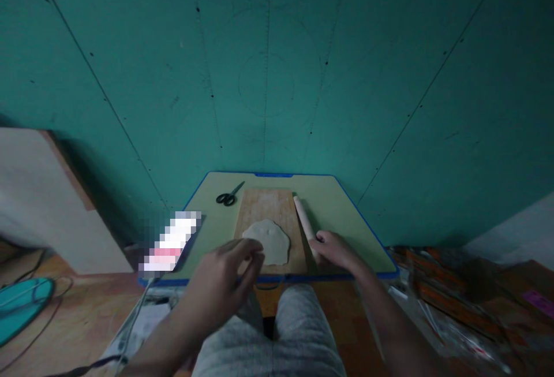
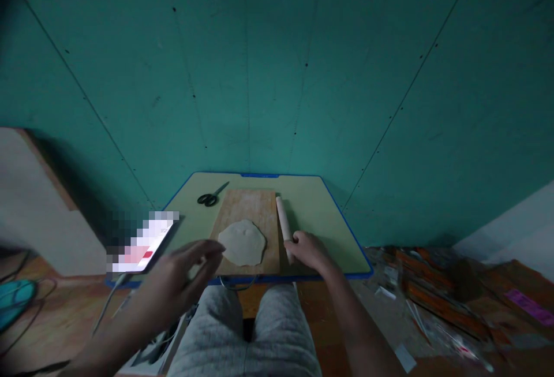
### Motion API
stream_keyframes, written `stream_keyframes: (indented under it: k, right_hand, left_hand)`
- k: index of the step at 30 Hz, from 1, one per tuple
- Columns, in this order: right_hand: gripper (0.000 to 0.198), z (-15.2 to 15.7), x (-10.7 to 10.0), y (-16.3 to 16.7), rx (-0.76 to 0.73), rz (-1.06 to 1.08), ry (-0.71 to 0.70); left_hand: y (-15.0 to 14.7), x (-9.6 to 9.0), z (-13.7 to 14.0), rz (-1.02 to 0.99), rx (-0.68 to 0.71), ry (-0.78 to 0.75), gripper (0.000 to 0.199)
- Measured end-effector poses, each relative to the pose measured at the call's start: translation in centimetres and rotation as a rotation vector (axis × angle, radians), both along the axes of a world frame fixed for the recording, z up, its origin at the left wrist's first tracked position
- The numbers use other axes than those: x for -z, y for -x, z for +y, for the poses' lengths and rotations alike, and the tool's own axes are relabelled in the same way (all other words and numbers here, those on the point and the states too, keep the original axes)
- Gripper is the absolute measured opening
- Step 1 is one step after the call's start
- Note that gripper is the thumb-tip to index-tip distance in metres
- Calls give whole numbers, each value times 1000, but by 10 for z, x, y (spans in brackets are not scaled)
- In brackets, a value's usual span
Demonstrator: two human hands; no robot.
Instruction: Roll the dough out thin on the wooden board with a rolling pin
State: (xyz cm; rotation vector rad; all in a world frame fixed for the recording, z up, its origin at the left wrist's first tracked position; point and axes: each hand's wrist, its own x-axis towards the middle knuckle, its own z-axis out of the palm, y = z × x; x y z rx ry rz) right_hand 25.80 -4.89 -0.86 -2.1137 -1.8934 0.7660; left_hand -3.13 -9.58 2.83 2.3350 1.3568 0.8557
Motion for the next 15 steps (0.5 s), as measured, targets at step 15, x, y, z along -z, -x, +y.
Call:
stream_keyframes:
  k: [15]
  right_hand:
    - [24, 9, -9, -50, 57, 123, -5]
  left_hand:
    - [-20, 44, 59, 496, 134, -81, 35]
